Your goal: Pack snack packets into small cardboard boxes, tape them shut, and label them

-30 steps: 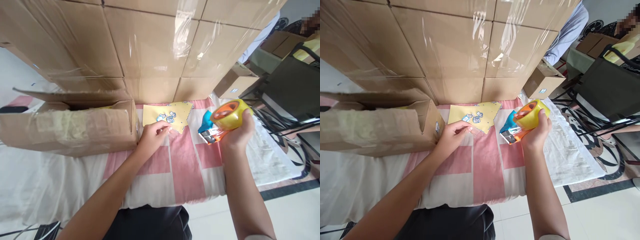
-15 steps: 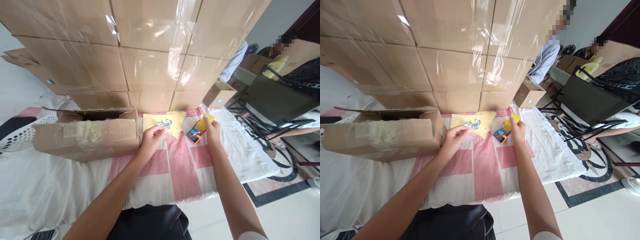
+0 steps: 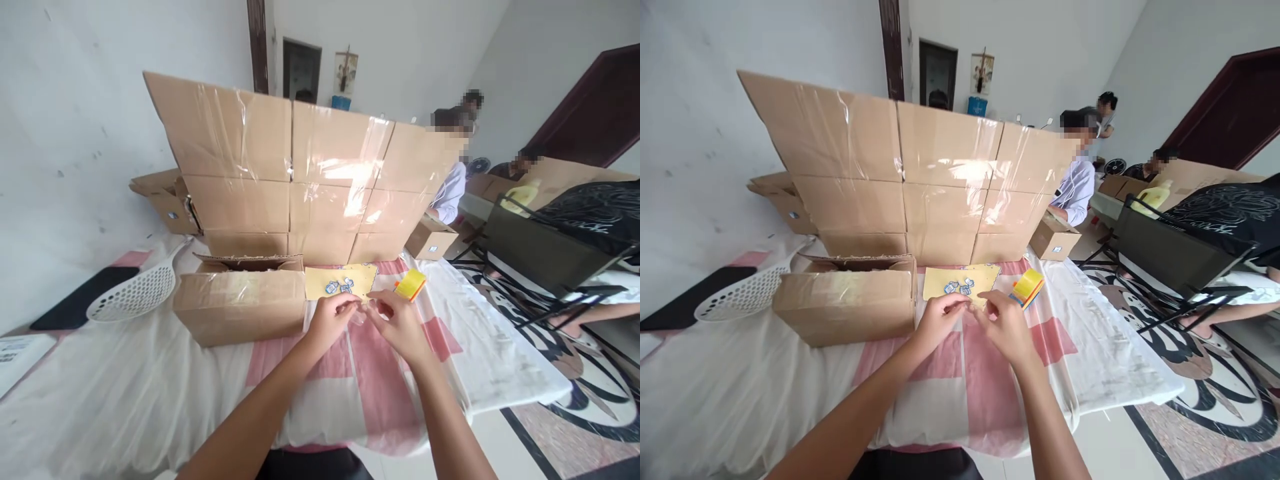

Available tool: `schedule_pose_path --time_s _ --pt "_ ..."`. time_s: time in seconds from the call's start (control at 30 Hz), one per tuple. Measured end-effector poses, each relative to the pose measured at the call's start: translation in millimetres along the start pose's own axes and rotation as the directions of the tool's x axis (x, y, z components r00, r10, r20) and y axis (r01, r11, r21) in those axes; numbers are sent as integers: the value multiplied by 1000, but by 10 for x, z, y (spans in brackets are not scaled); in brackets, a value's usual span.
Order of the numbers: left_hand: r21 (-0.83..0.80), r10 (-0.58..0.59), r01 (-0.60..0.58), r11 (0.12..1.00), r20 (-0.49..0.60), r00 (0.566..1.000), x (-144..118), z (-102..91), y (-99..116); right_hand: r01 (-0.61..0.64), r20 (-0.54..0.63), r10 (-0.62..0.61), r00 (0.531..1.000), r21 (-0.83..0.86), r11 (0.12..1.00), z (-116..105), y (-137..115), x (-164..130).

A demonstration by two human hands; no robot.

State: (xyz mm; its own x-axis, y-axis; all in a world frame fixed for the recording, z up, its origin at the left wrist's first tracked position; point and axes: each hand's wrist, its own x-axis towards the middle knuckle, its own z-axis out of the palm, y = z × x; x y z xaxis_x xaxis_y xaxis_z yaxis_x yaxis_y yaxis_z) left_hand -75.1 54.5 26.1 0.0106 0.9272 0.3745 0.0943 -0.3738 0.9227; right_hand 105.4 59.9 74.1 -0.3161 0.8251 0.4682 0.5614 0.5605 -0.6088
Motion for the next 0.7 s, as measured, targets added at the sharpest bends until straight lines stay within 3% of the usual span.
schedule_pose_path --time_s 0.1,0.3,0.5,0.7 --pt "18 31 -31 999 15 999 -9 15 -7 52 -4 -53 999 -85 995 65 -116 -35" --pt "-15 76 -75 997 117 990 -24 48 63 210 -16 -224 975 -293 933 -26 -231 -272" --pt "76 142 -158 985 176 974 -493 -156 295 269 -47 -274 961 -90 959 -73 -451 -737" --pt "275 350 -370 887 120 929 -981 -528 498 545 45 -544 838 -141 827 -17 -872 -855"
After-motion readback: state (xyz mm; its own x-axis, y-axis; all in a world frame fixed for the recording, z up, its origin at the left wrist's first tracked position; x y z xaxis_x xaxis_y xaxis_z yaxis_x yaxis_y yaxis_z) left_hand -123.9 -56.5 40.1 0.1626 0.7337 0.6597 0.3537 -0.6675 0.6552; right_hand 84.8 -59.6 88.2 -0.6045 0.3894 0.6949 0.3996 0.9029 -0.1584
